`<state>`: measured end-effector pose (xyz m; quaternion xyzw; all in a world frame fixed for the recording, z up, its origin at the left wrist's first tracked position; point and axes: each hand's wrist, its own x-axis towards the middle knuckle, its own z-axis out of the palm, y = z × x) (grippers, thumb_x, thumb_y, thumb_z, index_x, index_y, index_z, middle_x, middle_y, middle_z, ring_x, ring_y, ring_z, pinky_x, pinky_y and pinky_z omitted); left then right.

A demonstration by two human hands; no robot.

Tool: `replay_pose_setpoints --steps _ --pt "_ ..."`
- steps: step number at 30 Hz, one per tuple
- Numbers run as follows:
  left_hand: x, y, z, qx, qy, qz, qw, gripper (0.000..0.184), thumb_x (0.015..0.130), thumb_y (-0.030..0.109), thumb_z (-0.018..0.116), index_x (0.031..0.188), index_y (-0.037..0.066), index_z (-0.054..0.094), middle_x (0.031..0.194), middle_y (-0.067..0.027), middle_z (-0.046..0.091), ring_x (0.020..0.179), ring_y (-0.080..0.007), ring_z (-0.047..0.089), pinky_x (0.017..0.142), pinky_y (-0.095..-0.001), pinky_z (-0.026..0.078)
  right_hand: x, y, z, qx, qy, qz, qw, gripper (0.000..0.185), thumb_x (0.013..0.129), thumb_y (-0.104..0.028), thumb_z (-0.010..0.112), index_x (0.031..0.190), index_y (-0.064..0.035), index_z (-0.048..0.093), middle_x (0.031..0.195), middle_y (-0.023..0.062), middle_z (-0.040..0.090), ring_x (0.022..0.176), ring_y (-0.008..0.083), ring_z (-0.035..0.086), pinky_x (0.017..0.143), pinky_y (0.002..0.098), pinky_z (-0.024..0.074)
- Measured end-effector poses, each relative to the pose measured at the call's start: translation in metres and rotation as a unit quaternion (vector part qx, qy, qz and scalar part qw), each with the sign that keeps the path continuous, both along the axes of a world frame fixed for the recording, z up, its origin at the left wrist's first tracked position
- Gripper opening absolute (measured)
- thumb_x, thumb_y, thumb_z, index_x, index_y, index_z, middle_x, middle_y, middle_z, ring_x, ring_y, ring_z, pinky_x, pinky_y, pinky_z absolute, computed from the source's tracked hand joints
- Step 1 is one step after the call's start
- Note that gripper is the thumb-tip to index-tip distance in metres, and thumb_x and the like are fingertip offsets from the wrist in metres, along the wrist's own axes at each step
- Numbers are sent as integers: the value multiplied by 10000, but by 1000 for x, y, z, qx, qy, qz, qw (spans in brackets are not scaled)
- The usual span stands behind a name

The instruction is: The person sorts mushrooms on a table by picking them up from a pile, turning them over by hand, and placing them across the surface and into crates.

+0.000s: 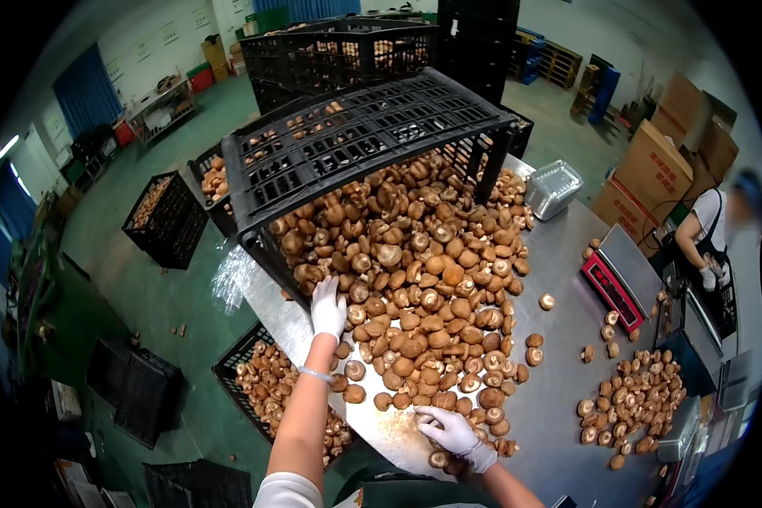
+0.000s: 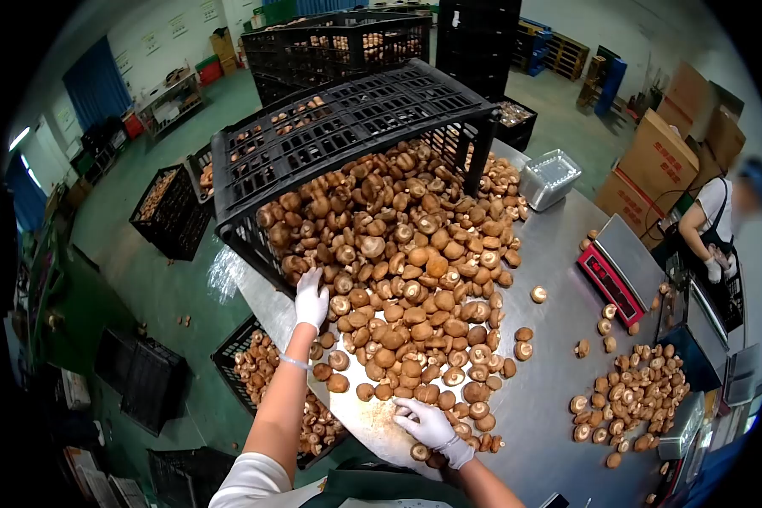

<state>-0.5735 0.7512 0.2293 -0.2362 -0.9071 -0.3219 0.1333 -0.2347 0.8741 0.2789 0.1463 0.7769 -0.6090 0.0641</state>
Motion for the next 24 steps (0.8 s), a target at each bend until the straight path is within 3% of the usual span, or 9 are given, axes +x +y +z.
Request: replay_pose_setpoints --steps 3,9,13,14,15,17,20,21,24 --pt "-15 17 -8 -104 -5 3 995 464 765 167 593 1224 119 539 1263 -97 533 1216 -333 430 977 -427 399 3 6 -2 2 -1 -11 1000 372 849 -158 640 1196 -45 567 903 62 667 767 122 622 711 253 499" --pt "-16 6 6 -138 13 -71 988 493 751 174 639 1232 138 534 1220 -94 542 1168 -321 445 913 -419 436 -4 6 -13 -19 -6 -27 999 354 850 -153 637 1184 -50 579 849 55 673 724 125 630 685 258 505" --pt "-4 0 7 -84 -27 -88 992 474 803 144 623 1260 84 514 1207 -108 545 1141 -311 471 944 -403 419 -13 -1 -17 -14 50 -5 999 350 870 -126 615 1206 -41 567 893 40 661 734 90 608 690 232 495" --pt "1 -2 5 123 -151 -105 975 462 838 149 606 1279 69 493 1220 -108 538 1147 -284 482 955 -384 417 -16 -2 -14 -22 48 -11 999 355 863 -140 626 1202 -49 571 876 46 665 733 96 611 682 239 494" --pt "7 -5 1 322 -266 -115 901 451 873 154 589 1298 54 472 1233 -108 531 1152 -258 493 965 -364 415 -18 -2 -11 -30 46 -16 998 359 857 -155 637 1198 -58 575 860 53 670 733 102 614 674 247 493" --pt "35 -10 17 618 -509 -183 571 462 932 147 513 1369 89 378 1288 -117 493 1160 -268 515 921 -381 478 -24 2 -3 -111 9 -15 994 324 900 -148 580 1214 -66 571 885 8 661 698 45 573 625 206 475" --pt "70 -15 29 681 -585 -174 405 394 948 205 484 1294 23 433 1305 -149 495 1149 -309 534 847 -391 525 -37 6 -9 -191 16 -22 981 320 943 -163 518 1242 -53 545 936 18 653 718 52 577 626 188 468" --pt "86 -14 41 685 -584 -161 404 405 951 216 480 1303 23 425 1272 -153 505 1126 -305 546 850 -385 527 -43 4 -8 -230 64 -21 971 388 951 -156 500 1321 -48 456 1021 60 631 786 85 587 668 192 468" --pt "127 -10 54 609 -534 -161 564 497 949 267 489 1393 104 339 1280 -127 470 1180 -292 499 958 -378 465 -60 -7 -4 -378 82 -91 918 521 972 -205 476 1434 -78 269 1249 132 524 1007 202 594 759 243 489"
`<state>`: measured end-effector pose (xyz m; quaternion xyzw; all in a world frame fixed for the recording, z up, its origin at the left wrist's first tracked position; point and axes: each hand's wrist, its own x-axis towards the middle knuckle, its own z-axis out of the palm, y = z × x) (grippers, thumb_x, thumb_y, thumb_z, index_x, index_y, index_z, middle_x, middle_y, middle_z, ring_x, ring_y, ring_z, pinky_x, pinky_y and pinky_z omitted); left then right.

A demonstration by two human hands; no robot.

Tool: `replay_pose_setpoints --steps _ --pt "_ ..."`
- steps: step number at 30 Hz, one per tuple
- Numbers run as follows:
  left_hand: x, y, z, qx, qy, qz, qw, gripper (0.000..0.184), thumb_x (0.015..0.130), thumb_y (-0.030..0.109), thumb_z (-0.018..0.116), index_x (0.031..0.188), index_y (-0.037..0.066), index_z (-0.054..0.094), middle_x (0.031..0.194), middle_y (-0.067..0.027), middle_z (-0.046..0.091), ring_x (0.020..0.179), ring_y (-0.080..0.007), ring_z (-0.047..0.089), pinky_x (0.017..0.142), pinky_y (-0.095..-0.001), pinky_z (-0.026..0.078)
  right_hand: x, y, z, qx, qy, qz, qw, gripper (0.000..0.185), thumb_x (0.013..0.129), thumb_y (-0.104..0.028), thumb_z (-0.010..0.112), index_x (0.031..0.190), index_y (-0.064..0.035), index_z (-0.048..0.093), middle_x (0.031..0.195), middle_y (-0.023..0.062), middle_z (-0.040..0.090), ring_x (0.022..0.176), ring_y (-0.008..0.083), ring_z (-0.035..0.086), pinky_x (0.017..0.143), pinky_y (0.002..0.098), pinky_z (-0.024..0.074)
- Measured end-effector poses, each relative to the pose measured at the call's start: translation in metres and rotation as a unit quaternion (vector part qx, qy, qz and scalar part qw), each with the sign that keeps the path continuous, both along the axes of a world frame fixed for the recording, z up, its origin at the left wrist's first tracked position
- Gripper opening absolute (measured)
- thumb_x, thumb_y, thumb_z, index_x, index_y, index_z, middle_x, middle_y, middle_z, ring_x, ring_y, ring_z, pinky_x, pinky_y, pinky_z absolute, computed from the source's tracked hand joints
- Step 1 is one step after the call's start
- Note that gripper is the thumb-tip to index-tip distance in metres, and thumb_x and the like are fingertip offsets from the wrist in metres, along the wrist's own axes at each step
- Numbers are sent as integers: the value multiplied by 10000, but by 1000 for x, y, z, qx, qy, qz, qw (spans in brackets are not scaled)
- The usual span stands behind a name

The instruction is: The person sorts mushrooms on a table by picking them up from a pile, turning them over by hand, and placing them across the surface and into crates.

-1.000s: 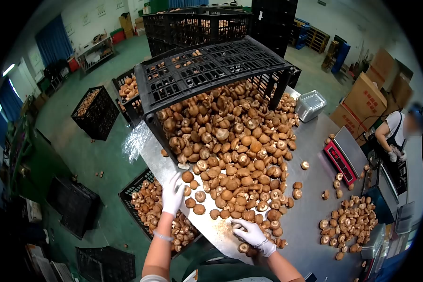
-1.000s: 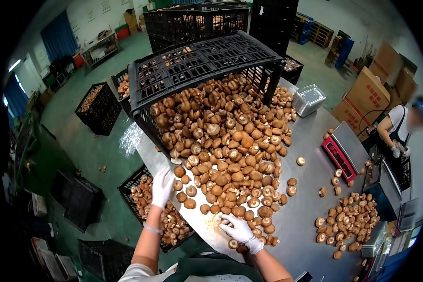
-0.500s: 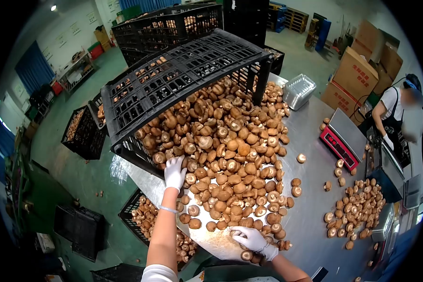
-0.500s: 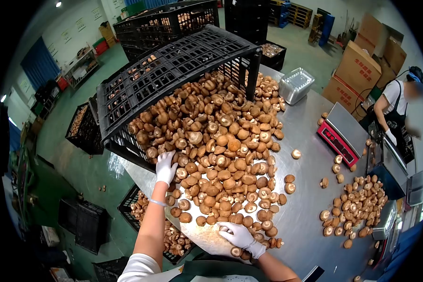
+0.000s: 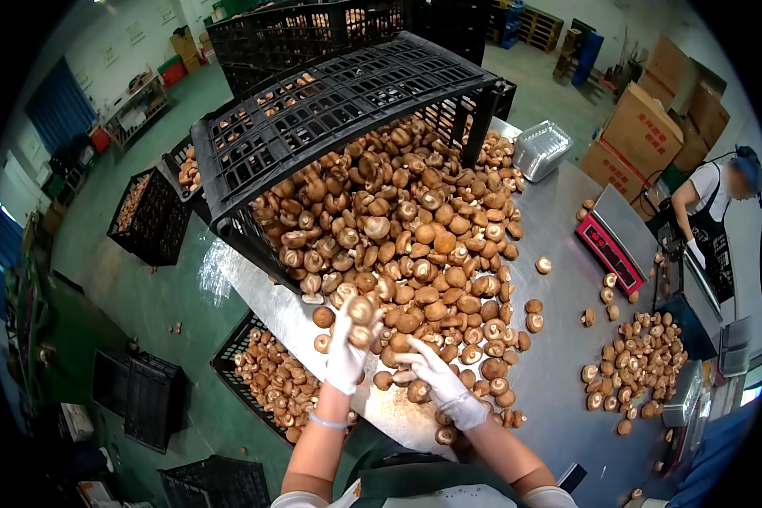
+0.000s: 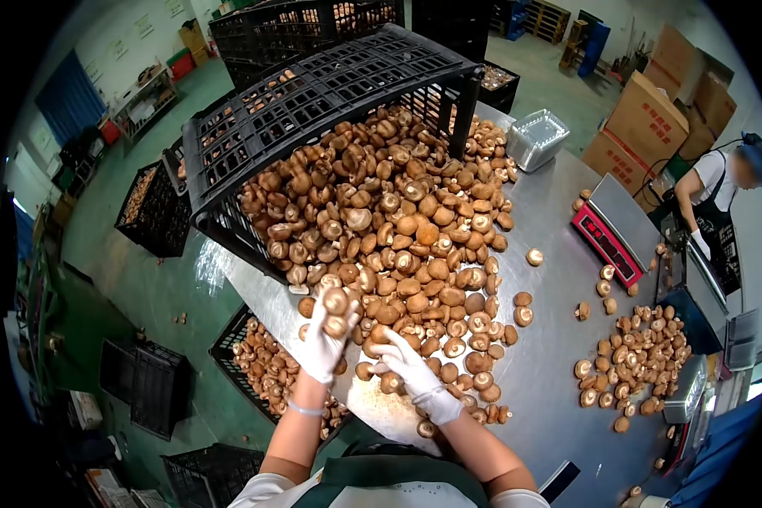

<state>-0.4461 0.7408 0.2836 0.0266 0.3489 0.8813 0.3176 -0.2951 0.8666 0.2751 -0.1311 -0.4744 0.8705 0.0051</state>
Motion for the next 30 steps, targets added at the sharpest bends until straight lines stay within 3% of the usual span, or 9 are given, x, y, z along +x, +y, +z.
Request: replay_pose_setpoints --steps 3,7,10,13,18,22,25,28,30 --pt "34 -4 -7 -259 348 -63 899 373 915 184 505 1257 37 528 1276 -121 535 1238 -259 463 1047 -363 352 -18 -19 -17 -302 24 -75 950 555 987 -350 415 1439 -89 227 1299 187 479 1038 280 609 793 320 549" --pt "24 -12 -6 -316 384 15 867 245 941 121 473 1101 37 638 1147 -104 619 1165 -231 514 1022 -349 358 -11 -14 -57 -561 65 16 825 548 968 -430 414 1336 -30 340 1150 181 538 745 197 617 604 238 546" --pt "-37 -18 -39 -469 417 197 753 220 892 97 529 1074 19 625 1081 -118 617 1013 -236 576 906 -338 436 -4 -15 -33 -405 -33 -69 911 635 950 -459 440 1383 -20 286 1217 213 494 941 281 603 666 267 552" --pt "-90 -16 -74 -532 501 191 655 383 789 39 580 1171 23 563 1103 -192 594 1028 -354 558 938 -368 428 0 -2 -47 -496 21 -37 867 710 932 -487 454 1409 -5 240 1314 238 425 1129 374 512 748 304 550" --pt "-119 -1 -76 -652 518 93 546 426 786 136 618 1207 105 566 1134 -143 601 1056 -321 557 902 -394 453 3 11 -31 -463 42 -20 885 788 868 -505 548 1424 -40 238 1417 248 319 1264 442 377 845 323 539" --pt "-133 -2 -80 -633 498 77 588 383 787 162 629 1163 98 599 1086 -156 626 998 -333 583 865 -403 470 4 11 -54 -575 79 26 814 712 875 -471 560 1392 -49 310 1356 216 406 1172 406 482 759 288 558" --pt "-113 -12 -52 -537 466 132 691 352 841 149 589 1178 45 585 1125 -181 622 1019 -287 605 893 -362 466 12 4 -13 -343 -62 -59 935 596 920 -415 521 1347 -25 376 1247 157 513 908 167 607 598 188 531" --pt "-79 -46 -27 -453 363 149 800 333 898 140 542 1207 15 554 1137 -129 616 1018 -219 591 889 -336 471 25 -6 -30 -436 69 15 897 563 953 -355 491 1365 1 348 1278 154 500 912 124 591 663 219 534" --pt "-71 -90 -42 -461 326 194 802 328 915 125 523 1218 2 540 1138 -115 607 1015 -203 580 893 -315 469 36 -17 -13 -350 -41 -64 934 572 951 -345 499 1366 13 337 1297 165 483 982 181 580 707 238 529"
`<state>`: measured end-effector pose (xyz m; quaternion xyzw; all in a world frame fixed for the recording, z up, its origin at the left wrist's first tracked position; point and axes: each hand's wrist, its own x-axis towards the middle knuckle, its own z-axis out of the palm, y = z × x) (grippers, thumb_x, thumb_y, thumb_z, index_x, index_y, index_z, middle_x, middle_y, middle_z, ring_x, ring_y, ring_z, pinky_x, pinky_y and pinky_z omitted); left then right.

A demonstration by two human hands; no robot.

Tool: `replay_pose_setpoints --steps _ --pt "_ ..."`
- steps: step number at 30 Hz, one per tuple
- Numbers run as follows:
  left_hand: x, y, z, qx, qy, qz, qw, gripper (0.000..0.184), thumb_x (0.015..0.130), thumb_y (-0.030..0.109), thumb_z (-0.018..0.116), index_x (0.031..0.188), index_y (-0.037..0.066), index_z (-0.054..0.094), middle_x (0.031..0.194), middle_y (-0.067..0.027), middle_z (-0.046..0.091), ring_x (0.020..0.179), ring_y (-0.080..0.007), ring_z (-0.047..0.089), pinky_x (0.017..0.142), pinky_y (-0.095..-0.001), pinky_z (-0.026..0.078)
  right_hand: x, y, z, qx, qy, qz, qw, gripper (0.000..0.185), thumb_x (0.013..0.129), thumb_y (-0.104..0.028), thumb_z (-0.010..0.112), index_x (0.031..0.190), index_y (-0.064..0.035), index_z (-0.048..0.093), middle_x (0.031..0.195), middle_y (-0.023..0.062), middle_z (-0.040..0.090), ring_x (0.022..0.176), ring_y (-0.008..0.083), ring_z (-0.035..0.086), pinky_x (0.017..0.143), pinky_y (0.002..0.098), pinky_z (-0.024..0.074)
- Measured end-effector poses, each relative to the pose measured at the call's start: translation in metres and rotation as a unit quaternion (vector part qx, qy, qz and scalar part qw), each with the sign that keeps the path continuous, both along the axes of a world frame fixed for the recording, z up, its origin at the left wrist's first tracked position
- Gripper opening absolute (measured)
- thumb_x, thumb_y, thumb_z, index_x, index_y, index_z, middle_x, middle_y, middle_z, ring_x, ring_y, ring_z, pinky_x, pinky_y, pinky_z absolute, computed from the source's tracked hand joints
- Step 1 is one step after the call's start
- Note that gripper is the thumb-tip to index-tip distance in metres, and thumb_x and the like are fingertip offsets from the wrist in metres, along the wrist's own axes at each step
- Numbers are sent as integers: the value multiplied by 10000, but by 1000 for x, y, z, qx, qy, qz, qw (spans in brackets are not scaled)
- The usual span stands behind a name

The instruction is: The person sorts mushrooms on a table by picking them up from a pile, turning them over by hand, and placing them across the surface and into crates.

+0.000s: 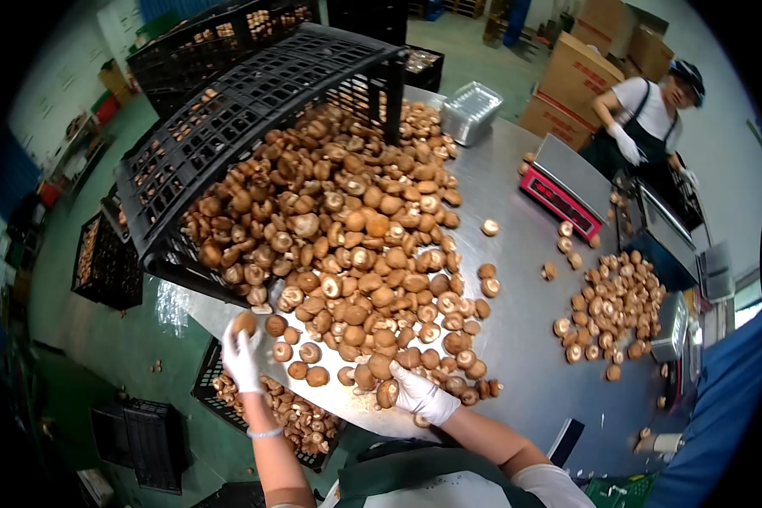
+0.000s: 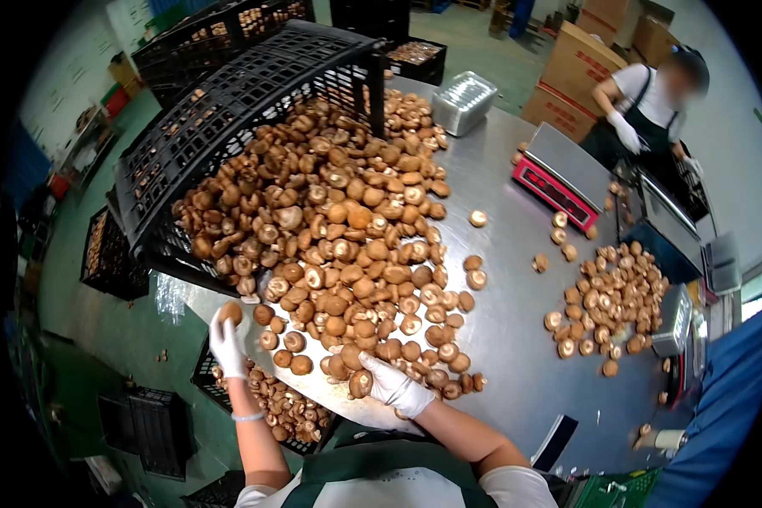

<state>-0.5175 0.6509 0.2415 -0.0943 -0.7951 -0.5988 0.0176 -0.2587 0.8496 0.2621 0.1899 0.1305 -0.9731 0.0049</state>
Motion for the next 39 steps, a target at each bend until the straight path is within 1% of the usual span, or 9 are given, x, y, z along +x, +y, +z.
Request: replay_pose_setpoints --steps 6,11,17,25,28,29,31,35,39 --pt "21 -145 -76 -170 -18 76 982 484 891 64 544 1358 37 424 1356 -157 407 1144 -237 516 930 -313 457 64 63 -8 98 -17 -146 984 653 955 -555 272 1297 -11 390 1253 206 499 1047 372 570 823 441 523" --pt "75 -153 -92 -232 -6 67 970 418 894 127 571 1291 22 491 1322 -188 461 1201 -313 465 1026 -366 351 145 167 0 -73 -98 -475 871 423 853 -375 642 1144 -114 480 1093 107 545 971 268 574 933 477 463" --pt "129 -88 -60 -190 13 0 982 368 886 95 559 1243 9 525 1292 -162 500 1194 -298 475 1019 -384 361 244 259 -12 -10 -89 -716 692 627 850 -393 651 1253 17 400 1273 190 468 1166 356 481 972 490 467" --pt "184 18 -19 -203 200 -157 946 309 821 120 613 1107 5 594 1213 -189 552 1153 -369 485 1011 -439 356 120 124 29 431 -251 -218 839 457 928 -276 510 1340 -91 439 1081 112 612 816 217 617 685 307 512" --pt "196 52 -10 -230 211 -206 927 411 787 132 645 1174 23 563 1277 -185 504 1187 -388 445 1010 -446 355 36 91 20 700 -70 -80 706 591 856 -228 591 1378 -41 387 1359 171 445 1146 252 521 956 330 435" --pt "195 60 -16 -218 200 -204 933 448 782 134 648 1205 29 545 1306 -181 482 1199 -388 431 1011 -445 353 9 90 17 840 -25 -47 539 683 838 -307 623 1414 -76 337 1457 205 298 1268 328 419 1007 381 401" --pt "187 70 -23 -250 202 -193 927 546 796 160 635 1301 44 464 1360 -166 435 1227 -369 400 1032 -449 315 -37 71 28 829 -36 30 558 821 774 -391 688 1453 -199 268 1487 210 222 1357 392 252 1093 449 283" --pt "173 78 -34 -279 231 -160 918 560 812 188 623 1321 37 444 1377 -172 418 1249 -362 386 1033 -450 309 -84 53 13 952 -68 149 259 879 723 -528 686 1452 -322 239 1491 152 252 1368 421 202 1022 687 207" --pt "181 77 -46 -256 181 -178 933 561 840 203 595 1338 15 418 1372 -191 421 1249 -366 397 1039 -439 310 -74 51 -13 958 -43 138 246 724 794 -468 634 1423 -315 311 1364 135 428 1315 376 314 1030 640 222"
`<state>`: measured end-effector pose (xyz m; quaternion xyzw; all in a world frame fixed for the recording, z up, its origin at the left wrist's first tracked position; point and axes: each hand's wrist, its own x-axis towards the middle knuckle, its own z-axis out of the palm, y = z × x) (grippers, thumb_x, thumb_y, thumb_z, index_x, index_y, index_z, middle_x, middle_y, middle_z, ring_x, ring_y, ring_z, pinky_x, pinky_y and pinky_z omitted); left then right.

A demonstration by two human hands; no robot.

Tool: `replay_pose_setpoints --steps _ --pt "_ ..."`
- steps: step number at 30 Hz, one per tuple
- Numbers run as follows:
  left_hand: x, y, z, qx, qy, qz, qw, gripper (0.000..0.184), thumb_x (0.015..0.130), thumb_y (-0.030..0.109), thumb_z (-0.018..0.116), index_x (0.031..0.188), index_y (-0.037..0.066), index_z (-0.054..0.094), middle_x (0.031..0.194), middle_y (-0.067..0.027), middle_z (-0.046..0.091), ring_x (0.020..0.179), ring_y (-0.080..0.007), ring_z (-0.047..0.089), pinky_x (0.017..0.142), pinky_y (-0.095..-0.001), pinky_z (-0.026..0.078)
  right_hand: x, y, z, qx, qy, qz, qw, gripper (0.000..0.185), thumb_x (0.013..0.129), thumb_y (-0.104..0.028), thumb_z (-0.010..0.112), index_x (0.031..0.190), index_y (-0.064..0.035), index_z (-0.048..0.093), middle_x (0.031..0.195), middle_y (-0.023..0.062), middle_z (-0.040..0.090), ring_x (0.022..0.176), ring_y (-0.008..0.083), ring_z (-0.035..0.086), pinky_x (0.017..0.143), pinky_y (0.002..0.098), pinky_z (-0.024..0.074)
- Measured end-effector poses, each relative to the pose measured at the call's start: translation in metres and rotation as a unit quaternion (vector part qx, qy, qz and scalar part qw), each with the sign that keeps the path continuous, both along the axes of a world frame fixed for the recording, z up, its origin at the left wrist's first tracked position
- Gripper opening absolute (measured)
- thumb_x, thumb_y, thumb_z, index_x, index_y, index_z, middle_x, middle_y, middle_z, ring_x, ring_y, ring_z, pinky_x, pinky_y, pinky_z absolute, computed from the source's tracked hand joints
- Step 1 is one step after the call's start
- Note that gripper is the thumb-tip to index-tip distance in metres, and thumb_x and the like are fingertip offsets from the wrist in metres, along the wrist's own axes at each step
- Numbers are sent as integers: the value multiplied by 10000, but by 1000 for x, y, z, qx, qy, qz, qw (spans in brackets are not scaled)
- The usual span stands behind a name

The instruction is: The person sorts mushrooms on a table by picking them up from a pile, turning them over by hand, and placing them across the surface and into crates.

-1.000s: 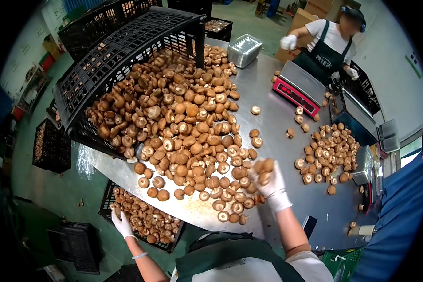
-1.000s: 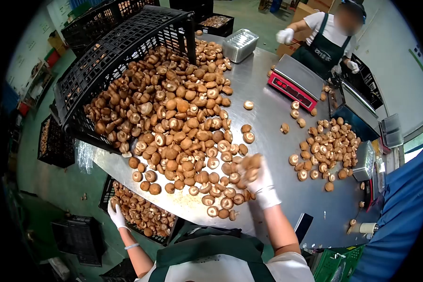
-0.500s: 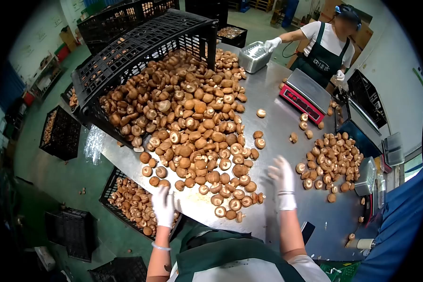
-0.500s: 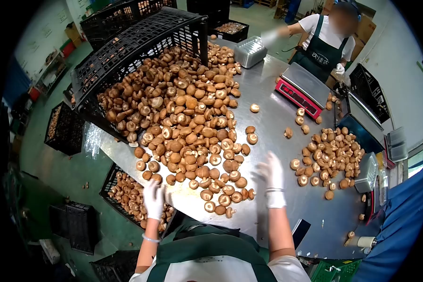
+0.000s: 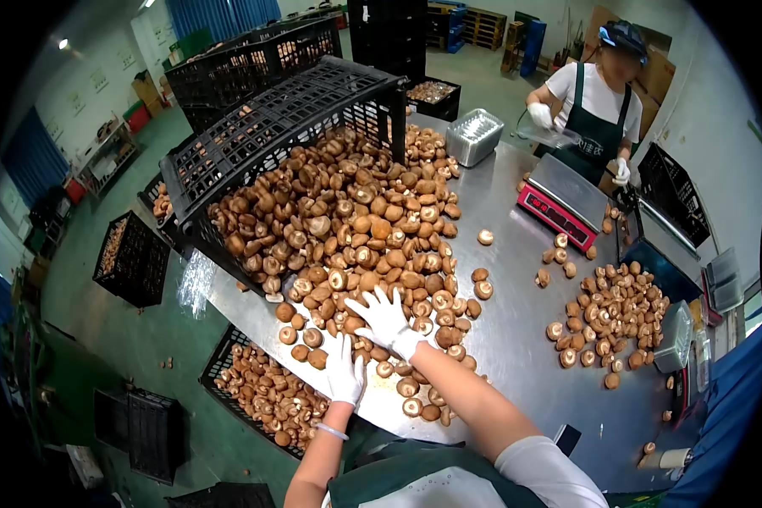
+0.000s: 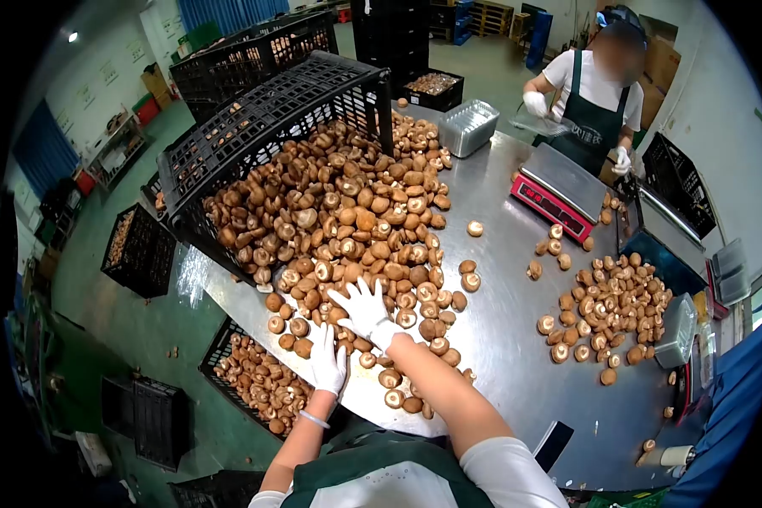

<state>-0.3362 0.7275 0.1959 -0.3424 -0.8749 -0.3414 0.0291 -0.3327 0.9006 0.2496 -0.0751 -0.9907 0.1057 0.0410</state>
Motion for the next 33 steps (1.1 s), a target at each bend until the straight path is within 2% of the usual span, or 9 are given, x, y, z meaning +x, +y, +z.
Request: replay_pose_setpoints --steps 5,10,12,14,19,21,23,27,33 --pt "-2 -1 1 39 -31 6 999 653 837 222 604 1381 -20 335 1378 -219 403 1249 -376 396 1042 -431 309 34 -6 -21 -23 76 6 997 485 875 -405 532 1333 -259 462 1339 149 436 1203 331 437 1015 553 283" --pt "-4 -5 -2 71 -48 -12 996 670 803 187 623 1372 -32 345 1363 -252 408 1257 -399 390 1053 -440 297 67 -20 -12 -54 54 -3 997 514 856 -455 551 1336 -289 467 1433 183 329 1261 385 394 1003 622 279" --pt "-7 -4 -14 78 -13 -19 997 656 779 142 622 1352 -53 369 1346 -263 428 1246 -409 405 1056 -441 292 83 -23 -14 -61 36 -14 997 515 858 -434 563 1328 -242 479 1423 184 343 1254 382 403 1012 577 306" --pt "-6 -5 -15 98 -31 -24 994 646 795 121 596 1367 -50 350 1376 -256 400 1268 -400 382 1070 -439 266 109 -23 -11 -192 117 -49 973 520 859 -388 581 1324 -180 478 1395 189 377 1246 383 409 1017 505 341" --pt "-7 -6 -14 65 -31 -34 997 607 854 174 522 1386 -39 322 1416 -247 350 1305 -400 332 1087 -444 240 200 16 7 -172 203 -231 936 515 852 -315 596 1296 -80 484 1295 218 472 1158 380 493 985 412 399" --pt "-7 -6 -13 56 -31 -29 998 590 866 185 502 1385 -34 326 1412 -241 359 1303 -398 336 1083 -449 247 245 25 -8 -126 132 -338 923 559 881 -381 536 1342 -82 434 1323 247 440 1207 392 454 996 419 391" --pt "-6 -7 -13 43 -31 -27 998 592 854 137 502 1394 -23 318 1415 -228 361 1306 -384 335 1092 -431 243 282 29 -32 -129 65 -414 899 613 868 -449 522 1393 -165 384 1409 176 374 1315 350 332 1045 561 252" --pt "-4 -5 -10 26 -23 -20 999 565 864 106 492 1392 -14 331 1423 -213 356 1315 -360 331 1099 -418 240 326 16 -52 -42 -51 -441 895 627 880 -493 488 1413 -194 352 1484 143 263 1376 379 198 1046 652 156" --pt "-8 -7 -17 16 -17 -39 999 536 904 158 460 1395 -12 330 1431 -208 351 1325 -356 326 1103 -415 237 320 12 -64 -1 -36 -466 884 614 893 -488 464 1420 -197 339 1481 154 265 1365 413 216 1040 663 152"
